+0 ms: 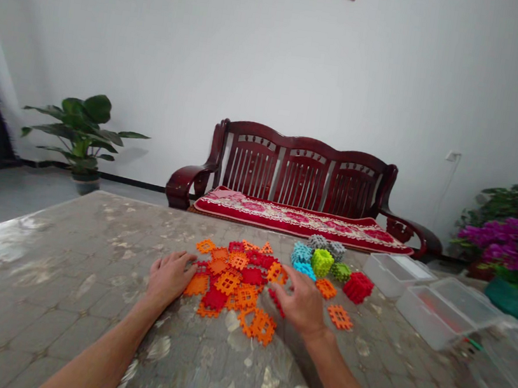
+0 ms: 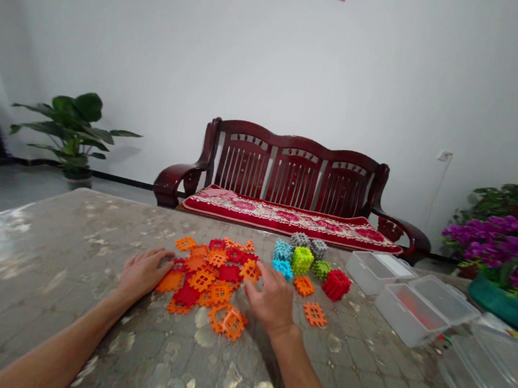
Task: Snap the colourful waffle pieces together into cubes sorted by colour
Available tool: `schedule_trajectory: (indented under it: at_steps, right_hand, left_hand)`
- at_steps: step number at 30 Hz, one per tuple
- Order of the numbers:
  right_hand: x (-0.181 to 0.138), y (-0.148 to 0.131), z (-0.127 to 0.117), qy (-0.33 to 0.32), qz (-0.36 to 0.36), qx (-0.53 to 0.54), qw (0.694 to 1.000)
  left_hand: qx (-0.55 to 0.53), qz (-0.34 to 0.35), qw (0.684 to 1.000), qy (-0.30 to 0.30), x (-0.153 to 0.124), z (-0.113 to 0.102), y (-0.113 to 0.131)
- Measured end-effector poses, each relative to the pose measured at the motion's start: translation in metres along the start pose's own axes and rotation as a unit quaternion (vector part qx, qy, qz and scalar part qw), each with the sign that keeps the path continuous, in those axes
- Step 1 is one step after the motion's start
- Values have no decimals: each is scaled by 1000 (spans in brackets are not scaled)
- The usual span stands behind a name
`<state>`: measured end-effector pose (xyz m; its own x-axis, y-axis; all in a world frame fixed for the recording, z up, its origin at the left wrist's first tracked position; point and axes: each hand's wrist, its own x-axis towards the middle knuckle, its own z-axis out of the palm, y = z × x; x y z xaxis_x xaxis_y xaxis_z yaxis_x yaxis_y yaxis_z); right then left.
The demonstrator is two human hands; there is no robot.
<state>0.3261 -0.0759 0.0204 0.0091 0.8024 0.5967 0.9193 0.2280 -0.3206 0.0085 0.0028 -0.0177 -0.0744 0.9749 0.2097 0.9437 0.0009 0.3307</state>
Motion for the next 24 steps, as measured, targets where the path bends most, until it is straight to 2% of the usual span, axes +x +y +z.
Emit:
schedule_trajectory:
  at_steps: [2,4,6,8,11,14,20,24]
  right_hand:
    - [12,16,-15,46,88,-15,995]
    - [21,38,-30,56,182,-44,981]
    - [25,60,-43,36,252,-90,963]
    - [23,77,-52,-11,288,-133,948]
    - [16,90,-56,-84,311,-179,930]
    - [11,90,-53,-124,320,-203,917]
    - [9,87,-46,-147,310,-244,907]
    - [7,88,-41,-158,268,-273,910]
  left_hand:
    - [1,-1,1000,-3,0,-1,0]
    - [2,-2,1000,-3,0,-2,1]
    - [2,-4,1000,-3,0,-3,1]
    - [2,-5,1000,-5,-1,-3,2]
    - [6,-1,1000,-2,-1,-4,2]
    - [10,4,1000,7,-2,-4,2]
    - [21,5,1000,7,-3,-5,3]
    - [19,5,1000,9,-3,-4,3]
